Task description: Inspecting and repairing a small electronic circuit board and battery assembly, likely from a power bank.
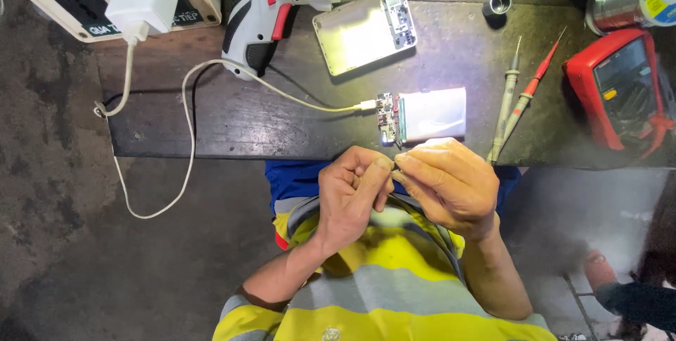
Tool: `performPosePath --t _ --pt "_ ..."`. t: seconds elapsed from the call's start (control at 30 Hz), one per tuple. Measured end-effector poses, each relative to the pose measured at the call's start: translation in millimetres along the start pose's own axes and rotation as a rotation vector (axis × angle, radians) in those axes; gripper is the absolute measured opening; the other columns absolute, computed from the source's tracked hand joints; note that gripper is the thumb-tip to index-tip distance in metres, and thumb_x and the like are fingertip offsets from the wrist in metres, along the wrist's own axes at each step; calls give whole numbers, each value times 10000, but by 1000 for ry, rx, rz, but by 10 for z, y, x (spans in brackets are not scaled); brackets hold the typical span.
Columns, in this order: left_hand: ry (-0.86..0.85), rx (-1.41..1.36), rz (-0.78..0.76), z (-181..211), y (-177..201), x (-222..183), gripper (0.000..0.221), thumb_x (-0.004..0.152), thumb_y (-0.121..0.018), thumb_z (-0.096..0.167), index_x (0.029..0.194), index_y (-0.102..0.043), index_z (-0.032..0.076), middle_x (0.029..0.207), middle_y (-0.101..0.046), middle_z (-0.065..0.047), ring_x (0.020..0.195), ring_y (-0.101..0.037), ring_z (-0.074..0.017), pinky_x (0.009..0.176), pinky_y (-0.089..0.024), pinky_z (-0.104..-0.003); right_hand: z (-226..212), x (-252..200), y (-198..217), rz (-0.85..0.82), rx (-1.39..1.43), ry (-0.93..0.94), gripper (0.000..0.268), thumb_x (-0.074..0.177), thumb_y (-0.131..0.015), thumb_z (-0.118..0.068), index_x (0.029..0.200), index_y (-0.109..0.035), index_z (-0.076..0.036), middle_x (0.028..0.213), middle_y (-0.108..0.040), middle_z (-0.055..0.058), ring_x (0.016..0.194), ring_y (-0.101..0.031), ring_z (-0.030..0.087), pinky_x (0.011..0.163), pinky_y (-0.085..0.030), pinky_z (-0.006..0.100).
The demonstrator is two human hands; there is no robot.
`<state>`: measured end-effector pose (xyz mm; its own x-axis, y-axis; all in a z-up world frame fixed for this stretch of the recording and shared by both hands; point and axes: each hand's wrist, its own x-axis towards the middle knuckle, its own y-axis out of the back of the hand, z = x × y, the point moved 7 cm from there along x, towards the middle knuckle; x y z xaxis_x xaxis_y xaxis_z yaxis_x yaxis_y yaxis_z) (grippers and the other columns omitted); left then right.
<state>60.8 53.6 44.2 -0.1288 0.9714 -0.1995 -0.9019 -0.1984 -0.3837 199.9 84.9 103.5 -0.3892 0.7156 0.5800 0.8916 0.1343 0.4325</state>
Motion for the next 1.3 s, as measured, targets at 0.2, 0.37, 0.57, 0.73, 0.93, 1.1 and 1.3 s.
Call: performPosePath --t 0.2,0.37,0.57,0.73,0.93,1.1,1.3 --pt "-9 -9 -15 10 -17 37 226 1003 -616 34 791 -661 -28 459 -575 -93 380 -540 -101 439 -464 -220 43 -23 17 22 -22 -10 112 804 -823 71 905 -778 50 838 -737 180 670 -709 346 625 -605 438" --pt "17 -23 -58 56 -73 69 275 1032 -597 73 782 -659 -26 428 -543 -80 375 -473 -82 417 -425 -204 5 90 57 22 -5 20 61 836 -797 67 877 -779 26 850 -733 171 687 -702 334 655 -602 433" --pt "75 -107 -41 -10 -103 81 223 1031 -605 75 843 -668 -28 526 -605 -87 383 -535 -90 395 -441 -215 38 160 95 -59 1 191 108 861 -745 73 942 -788 18 906 -742 200 771 -725 342 767 -611 450" --pt "59 -76 -47 40 -116 177 277 1042 -609 123 807 -673 -9 429 -534 -61 364 -444 -62 378 -402 -187 74 262 83 -46 -52 190 59 882 -750 69 890 -793 28 902 -762 197 740 -731 362 727 -608 463" --pt "-165 123 70 46 164 216 168 955 -721 41 1115 -721 -9 709 -740 -150 459 -640 -115 422 -529 -244 281 432 138 -168 -77 207 104 953 -683 54 935 -782 30 966 -768 182 817 -738 391 775 -600 490" --pt "-655 765 154 505 177 191 123 908 -783 49 1030 -769 67 757 -701 -51 484 -586 -162 460 -551 -281 390 555 62 -295 -148 285 233 1037 -527 40 977 -752 53 1010 -749 211 836 -700 431 776 -579 504" --pt "-843 897 148 520 46 243 62 932 -755 73 991 -773 67 798 -623 -69 590 -606 -245 581 -544 -308 479 574 41 -340 -112 263 198 1010 -562 79 1004 -759 51 1011 -742 209 845 -693 439 792 -579 527"
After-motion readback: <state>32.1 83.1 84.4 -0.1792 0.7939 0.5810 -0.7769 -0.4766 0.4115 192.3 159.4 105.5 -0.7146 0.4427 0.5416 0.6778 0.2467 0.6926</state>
